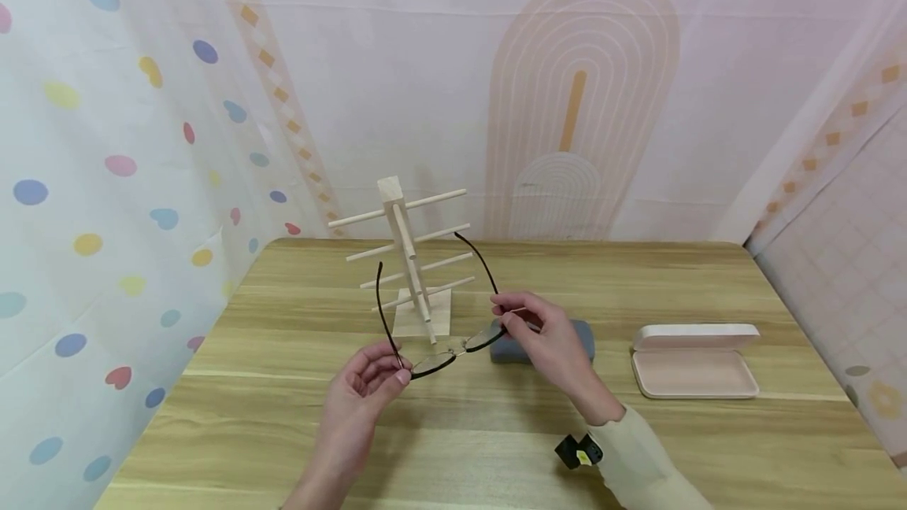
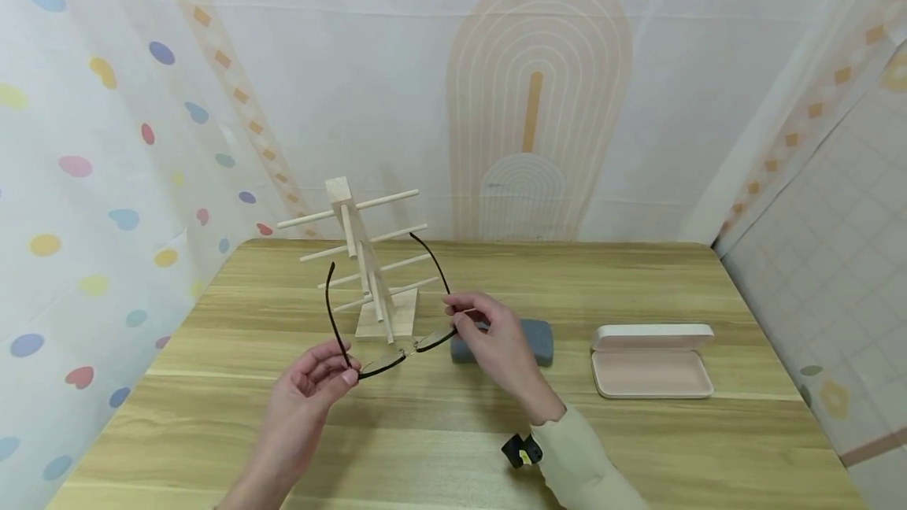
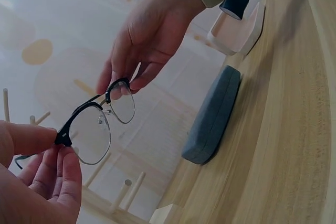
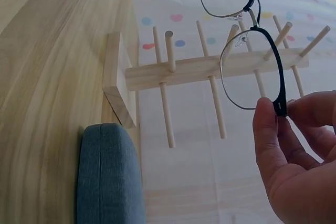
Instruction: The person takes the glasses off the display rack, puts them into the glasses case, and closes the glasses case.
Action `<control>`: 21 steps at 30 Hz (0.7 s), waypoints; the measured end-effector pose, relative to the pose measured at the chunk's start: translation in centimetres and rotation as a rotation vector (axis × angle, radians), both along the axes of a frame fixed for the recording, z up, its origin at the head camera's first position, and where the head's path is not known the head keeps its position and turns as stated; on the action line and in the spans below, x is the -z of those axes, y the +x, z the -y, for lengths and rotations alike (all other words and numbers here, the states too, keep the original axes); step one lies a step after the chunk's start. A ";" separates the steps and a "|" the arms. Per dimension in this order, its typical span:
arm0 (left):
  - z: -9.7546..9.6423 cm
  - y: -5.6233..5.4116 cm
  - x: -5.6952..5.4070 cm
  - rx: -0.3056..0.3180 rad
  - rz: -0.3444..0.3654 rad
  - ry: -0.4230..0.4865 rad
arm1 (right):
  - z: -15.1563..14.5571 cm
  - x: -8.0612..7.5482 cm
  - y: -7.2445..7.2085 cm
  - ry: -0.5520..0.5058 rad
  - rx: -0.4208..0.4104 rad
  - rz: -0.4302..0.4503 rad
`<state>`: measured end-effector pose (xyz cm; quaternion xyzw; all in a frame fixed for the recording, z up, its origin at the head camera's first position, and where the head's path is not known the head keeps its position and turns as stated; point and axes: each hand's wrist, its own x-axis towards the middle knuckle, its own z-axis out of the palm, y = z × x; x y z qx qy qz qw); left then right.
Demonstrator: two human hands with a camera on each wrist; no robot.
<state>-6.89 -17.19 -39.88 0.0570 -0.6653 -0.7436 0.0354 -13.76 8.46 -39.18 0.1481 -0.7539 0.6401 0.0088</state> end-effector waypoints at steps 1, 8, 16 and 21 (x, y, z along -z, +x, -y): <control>0.0 0.1 0.0 0.002 0.003 -0.012 | -0.1 0.0 0.1 0.008 0.003 -0.004; -0.3 0.1 -0.3 0.017 -0.004 -0.063 | -0.8 0.0 0.7 0.038 0.036 -0.017; -1.0 -0.1 -0.9 0.027 -0.017 -0.074 | -1.7 -0.1 1.1 0.067 0.065 -0.051; -1.4 -0.4 -0.9 0.029 -0.036 -0.075 | -2.2 0.1 1.3 0.054 0.054 -0.065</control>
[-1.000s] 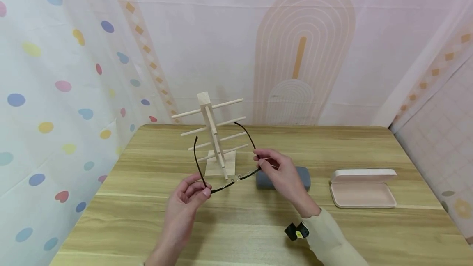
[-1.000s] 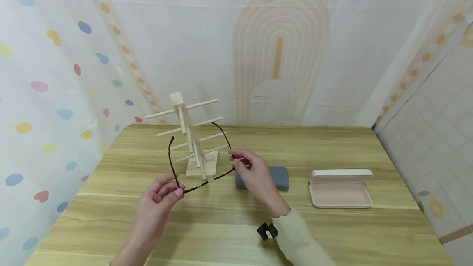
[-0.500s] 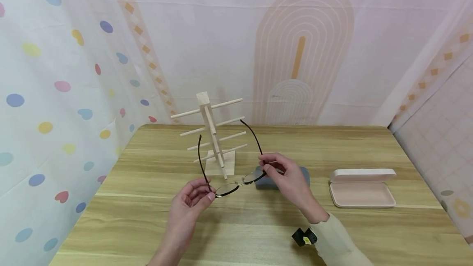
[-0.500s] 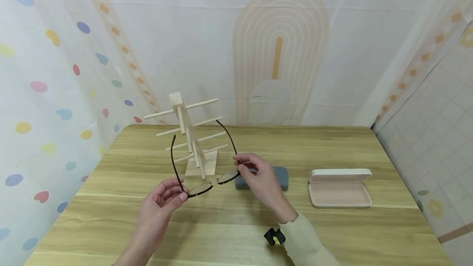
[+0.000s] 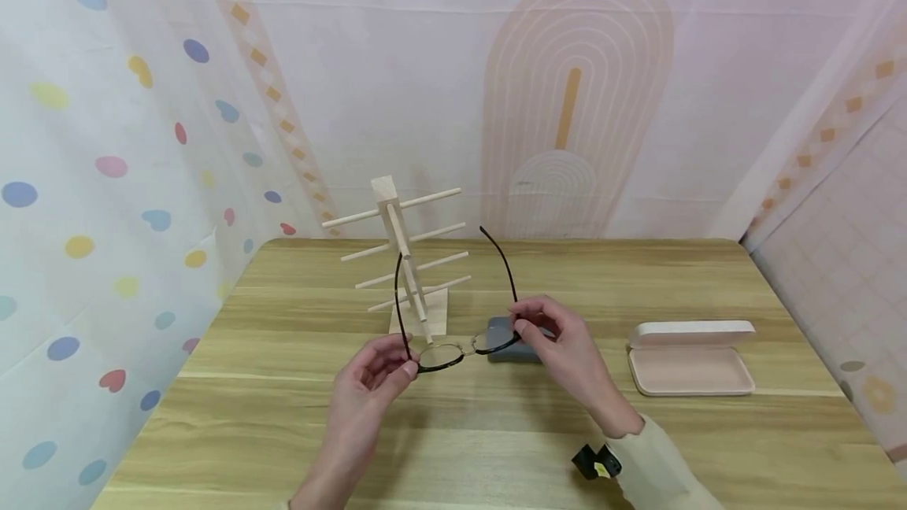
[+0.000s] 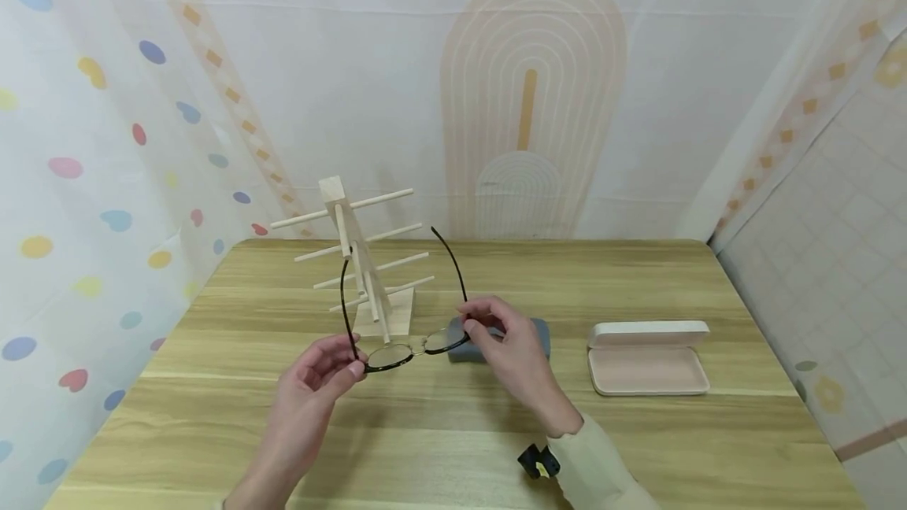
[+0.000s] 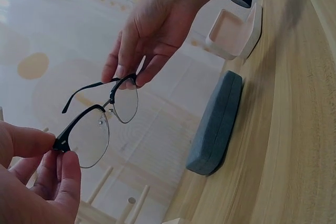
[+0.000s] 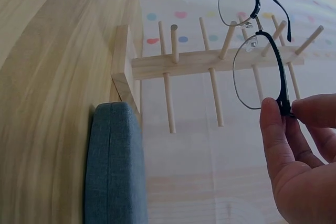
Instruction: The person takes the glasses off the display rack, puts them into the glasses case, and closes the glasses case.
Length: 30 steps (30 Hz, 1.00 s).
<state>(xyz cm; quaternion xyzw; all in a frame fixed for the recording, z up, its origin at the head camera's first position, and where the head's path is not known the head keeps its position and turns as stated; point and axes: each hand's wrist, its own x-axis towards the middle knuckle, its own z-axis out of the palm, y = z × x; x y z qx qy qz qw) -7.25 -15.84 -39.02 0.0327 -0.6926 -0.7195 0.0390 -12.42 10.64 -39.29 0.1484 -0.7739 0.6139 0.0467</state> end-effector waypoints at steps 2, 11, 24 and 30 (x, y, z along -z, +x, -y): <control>-0.2 -0.1 0.1 0.002 -0.012 0.002 | -0.2 0.1 0.2 -0.006 0.002 0.000; -1.3 -0.7 0.1 0.004 -0.076 -0.009 | -1.1 0.0 0.6 -0.021 0.059 0.023; -2.4 -1.6 0.0 0.049 -0.122 -0.027 | -2.6 -0.1 1.2 -0.006 0.090 -0.005; -3.0 -2.2 0.1 0.062 -0.107 -0.021 | -3.1 -0.2 1.4 -0.013 0.110 0.031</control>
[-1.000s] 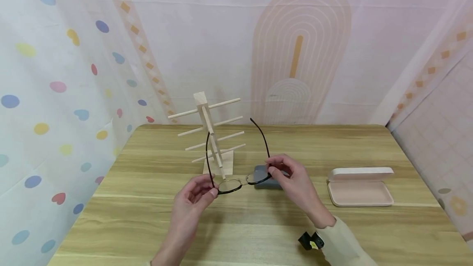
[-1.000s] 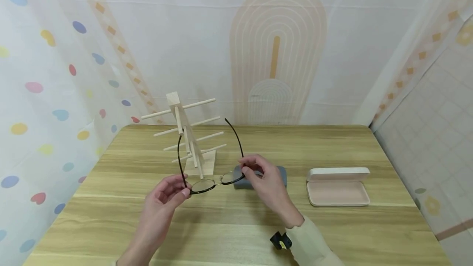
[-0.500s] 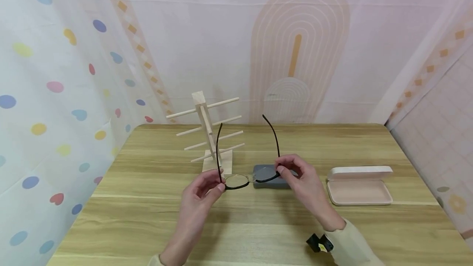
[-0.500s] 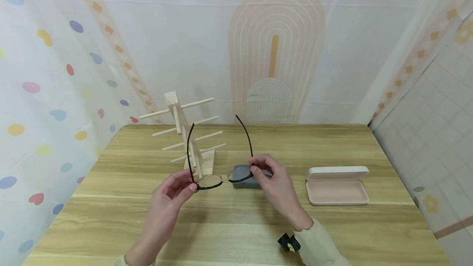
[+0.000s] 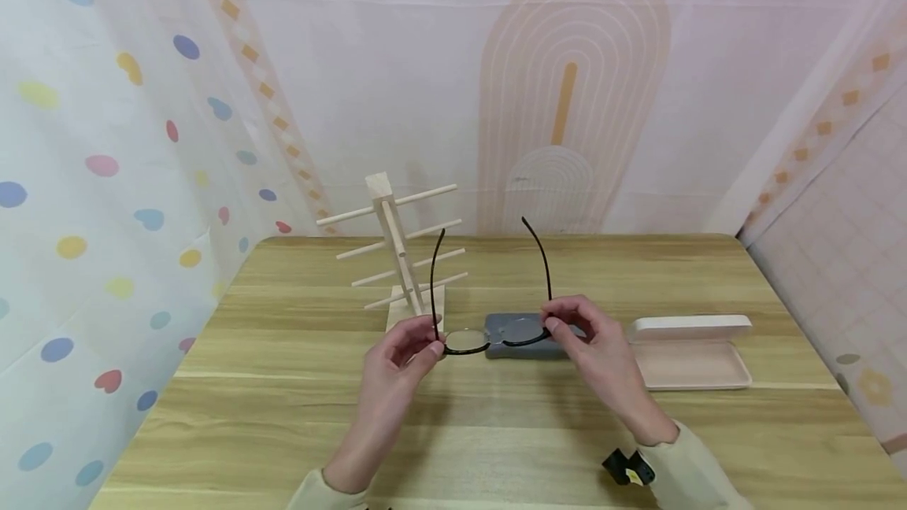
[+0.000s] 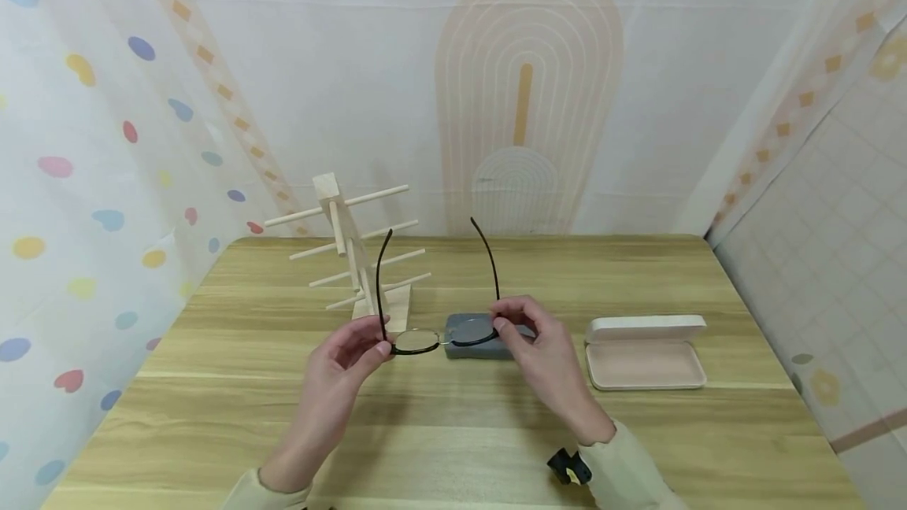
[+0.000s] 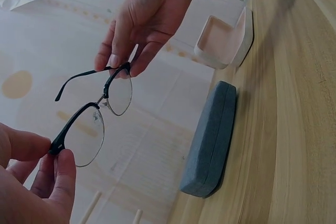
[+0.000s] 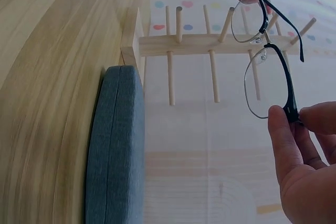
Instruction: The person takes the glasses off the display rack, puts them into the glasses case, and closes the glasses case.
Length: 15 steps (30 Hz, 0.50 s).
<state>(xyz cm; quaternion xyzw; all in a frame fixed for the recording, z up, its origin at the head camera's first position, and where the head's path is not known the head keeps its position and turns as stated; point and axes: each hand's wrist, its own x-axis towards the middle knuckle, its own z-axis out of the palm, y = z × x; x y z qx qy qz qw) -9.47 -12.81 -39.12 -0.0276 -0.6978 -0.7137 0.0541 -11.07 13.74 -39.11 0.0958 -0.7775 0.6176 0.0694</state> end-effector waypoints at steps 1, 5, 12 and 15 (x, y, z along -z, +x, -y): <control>-0.1 -0.1 0.1 -0.001 0.003 -0.007 | -0.1 0.0 0.0 0.001 0.004 0.000; -0.5 -0.5 0.3 -0.006 0.013 -0.028 | -0.5 0.1 0.2 0.005 0.020 -0.014; -1.2 -1.0 0.8 0.003 -0.009 -0.017 | -1.0 0.2 0.4 0.018 0.049 -0.048; -1.5 -1.1 1.0 0.010 -0.021 -0.013 | -1.2 0.2 0.5 0.017 0.057 -0.056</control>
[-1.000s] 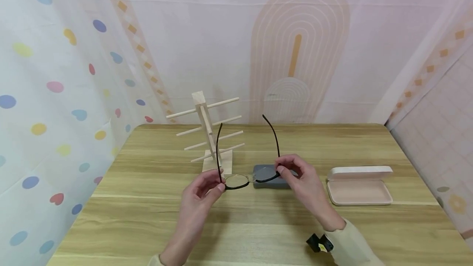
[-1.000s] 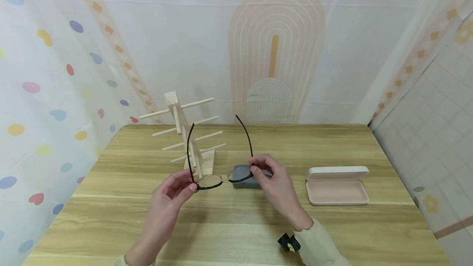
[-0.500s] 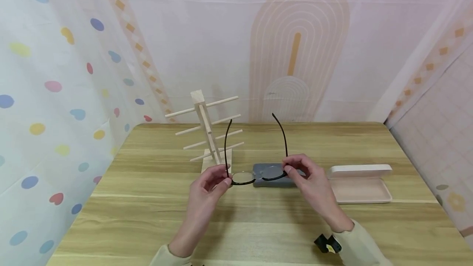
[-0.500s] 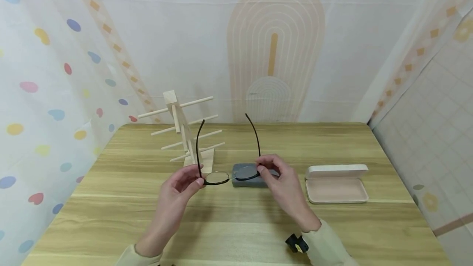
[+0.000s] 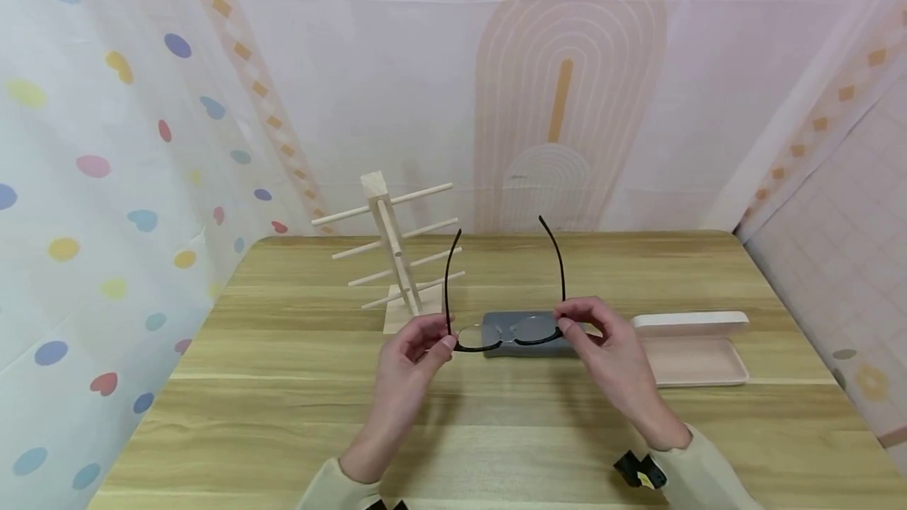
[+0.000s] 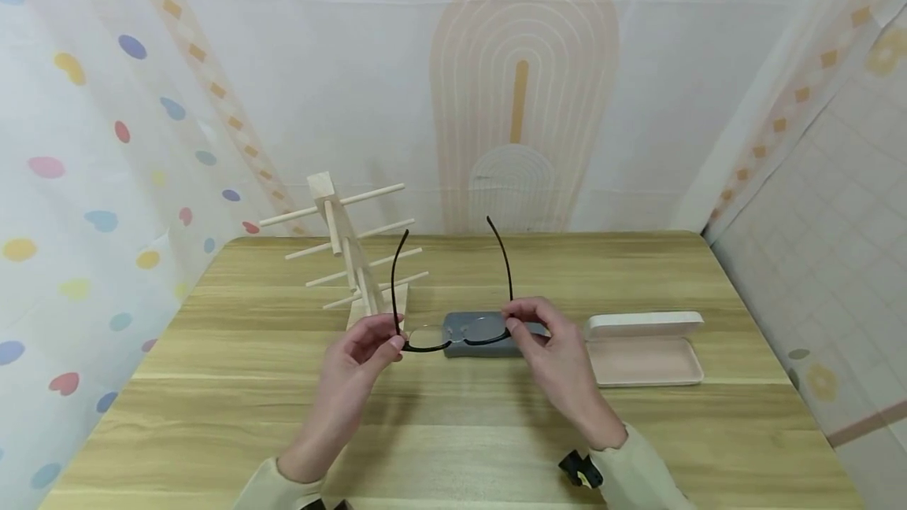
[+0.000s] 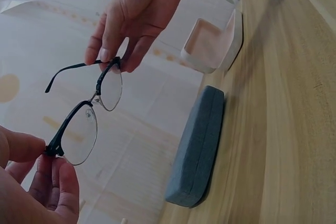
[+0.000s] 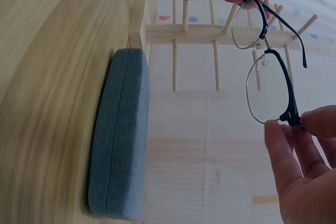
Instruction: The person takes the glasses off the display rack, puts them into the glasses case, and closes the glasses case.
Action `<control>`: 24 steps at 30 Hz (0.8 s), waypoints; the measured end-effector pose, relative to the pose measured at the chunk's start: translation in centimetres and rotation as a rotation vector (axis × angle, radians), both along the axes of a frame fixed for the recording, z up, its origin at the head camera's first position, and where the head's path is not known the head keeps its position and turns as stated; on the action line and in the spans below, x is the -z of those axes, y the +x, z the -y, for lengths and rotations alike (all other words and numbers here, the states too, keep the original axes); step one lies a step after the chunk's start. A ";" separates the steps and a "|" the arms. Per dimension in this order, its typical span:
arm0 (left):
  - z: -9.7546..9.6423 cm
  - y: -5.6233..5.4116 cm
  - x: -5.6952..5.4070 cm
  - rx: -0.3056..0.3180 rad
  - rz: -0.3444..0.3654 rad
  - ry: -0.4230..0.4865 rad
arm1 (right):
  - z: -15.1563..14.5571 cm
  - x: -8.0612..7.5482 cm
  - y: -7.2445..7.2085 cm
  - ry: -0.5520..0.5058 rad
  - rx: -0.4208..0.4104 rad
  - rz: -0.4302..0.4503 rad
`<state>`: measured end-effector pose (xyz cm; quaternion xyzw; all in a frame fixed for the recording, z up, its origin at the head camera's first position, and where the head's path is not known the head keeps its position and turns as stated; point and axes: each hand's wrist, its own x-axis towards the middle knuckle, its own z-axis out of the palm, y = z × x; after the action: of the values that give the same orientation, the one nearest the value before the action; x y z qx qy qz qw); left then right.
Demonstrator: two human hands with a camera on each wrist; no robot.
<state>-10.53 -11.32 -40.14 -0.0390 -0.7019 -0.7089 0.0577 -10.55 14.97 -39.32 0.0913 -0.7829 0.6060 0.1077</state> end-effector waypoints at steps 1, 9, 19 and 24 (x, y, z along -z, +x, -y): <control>-0.1 0.0 0.1 0.002 -0.001 0.001 | 0.0 0.0 0.0 -0.002 0.002 0.000; -0.7 -0.1 0.6 0.020 -0.002 0.044 | -0.5 -0.1 0.4 0.031 0.030 -0.006; -1.3 -0.5 0.8 0.031 -0.001 0.050 | -1.0 0.4 0.6 0.017 0.021 -0.099; -1.6 -0.8 1.0 0.035 0.010 0.063 | -1.1 0.6 0.7 -0.016 0.031 -0.090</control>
<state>-11.29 -9.68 -41.12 -0.0459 -0.6787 -0.7317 0.0433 -9.87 16.11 -39.96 0.1057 -0.7735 0.6059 0.1530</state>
